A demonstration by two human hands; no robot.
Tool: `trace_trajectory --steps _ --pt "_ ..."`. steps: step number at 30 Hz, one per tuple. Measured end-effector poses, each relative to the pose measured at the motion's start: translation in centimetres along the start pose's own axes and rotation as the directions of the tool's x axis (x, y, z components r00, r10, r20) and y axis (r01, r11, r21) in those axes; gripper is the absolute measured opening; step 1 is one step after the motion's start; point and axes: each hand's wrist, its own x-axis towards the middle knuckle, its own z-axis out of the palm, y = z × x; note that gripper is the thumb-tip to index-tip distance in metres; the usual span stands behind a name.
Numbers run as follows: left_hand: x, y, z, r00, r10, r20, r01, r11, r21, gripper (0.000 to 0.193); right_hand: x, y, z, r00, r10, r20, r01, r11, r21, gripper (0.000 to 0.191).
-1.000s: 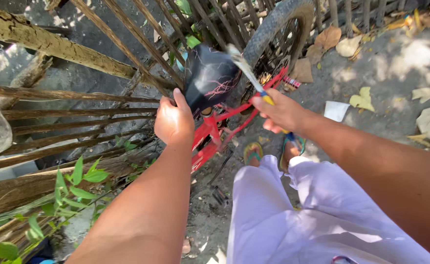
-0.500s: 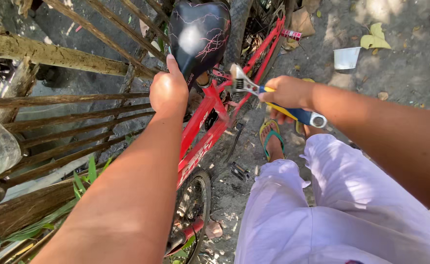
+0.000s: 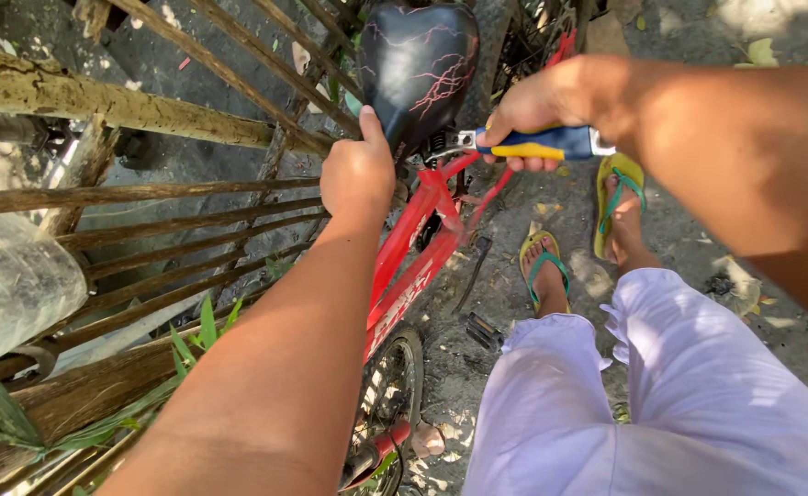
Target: The person uses an adjustable wrench to loosen and tighten the seat clamp of a red children's bicycle, holding the saddle steady with one hand while turning the wrench with the other to adjust the seat position.
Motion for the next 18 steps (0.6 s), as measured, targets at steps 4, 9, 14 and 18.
trace_trajectory --steps 4,9,14,18 --pt "-0.2 0.3 -0.2 0.999 -0.037 0.020 0.037 0.999 0.009 0.083 2.2 2.1 3.0 0.997 -0.001 0.083 -0.030 0.931 0.364 0.036" --pt "-0.7 0.4 -0.3 1.000 -0.027 0.002 0.027 1.000 0.012 0.084 3.4 4.2 11.5 0.987 -0.153 0.040 0.063 0.615 0.786 0.039" --pt "-0.8 0.3 -0.3 0.999 -0.041 0.011 0.041 0.999 0.017 0.085 6.4 1.0 18.8 0.965 0.042 -0.260 0.208 0.489 0.847 0.025" --pt "-0.6 0.4 -0.3 0.997 -0.073 -0.003 0.073 0.997 -0.008 0.082 4.9 2.8 16.4 0.974 -0.060 -0.218 0.211 0.585 0.783 0.025"
